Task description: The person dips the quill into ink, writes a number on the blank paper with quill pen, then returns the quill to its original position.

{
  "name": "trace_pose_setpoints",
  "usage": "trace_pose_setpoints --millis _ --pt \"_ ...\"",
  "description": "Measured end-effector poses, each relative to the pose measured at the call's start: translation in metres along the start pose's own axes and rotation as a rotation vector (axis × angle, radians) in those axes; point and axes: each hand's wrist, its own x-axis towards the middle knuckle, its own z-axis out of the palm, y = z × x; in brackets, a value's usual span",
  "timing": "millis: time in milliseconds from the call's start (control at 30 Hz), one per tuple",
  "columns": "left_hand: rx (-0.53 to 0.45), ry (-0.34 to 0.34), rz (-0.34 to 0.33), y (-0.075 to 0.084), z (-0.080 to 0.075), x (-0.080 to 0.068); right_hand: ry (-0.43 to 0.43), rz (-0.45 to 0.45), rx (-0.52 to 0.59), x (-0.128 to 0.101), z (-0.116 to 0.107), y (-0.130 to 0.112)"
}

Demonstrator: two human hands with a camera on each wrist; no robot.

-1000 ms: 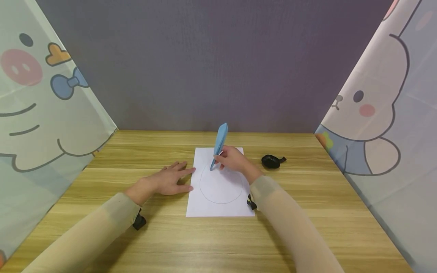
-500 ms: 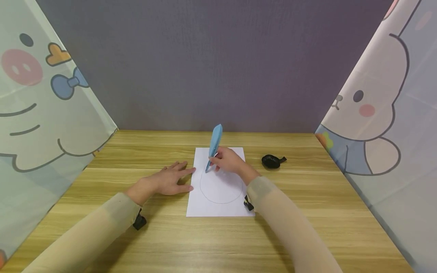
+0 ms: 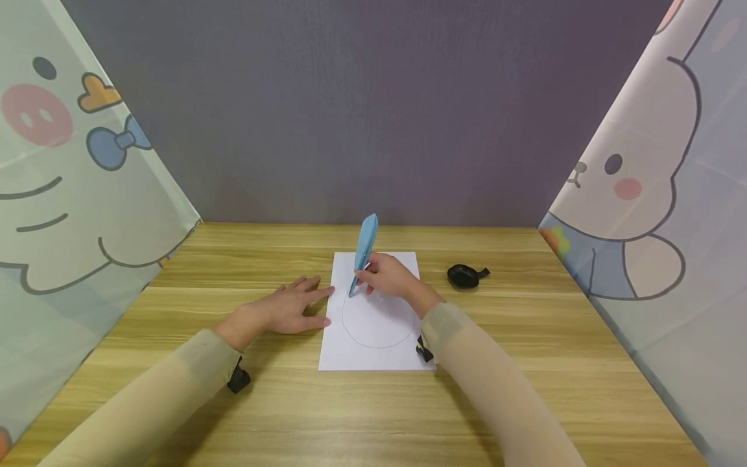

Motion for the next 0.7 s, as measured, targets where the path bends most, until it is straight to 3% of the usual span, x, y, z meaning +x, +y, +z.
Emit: trace_pose_setpoints --millis 433,700 --pt "0.005 0.008 -0.003 -0.0002 -0.0002 0.0 -0.036 -0.032 0.005 0.0011 0.0072 -0.0034" --pt "0.005 0.013 0.001 0.0 0.0005 0.0007 0.009 -0.051 0.002 -0.0041 0.0044 -0.0036"
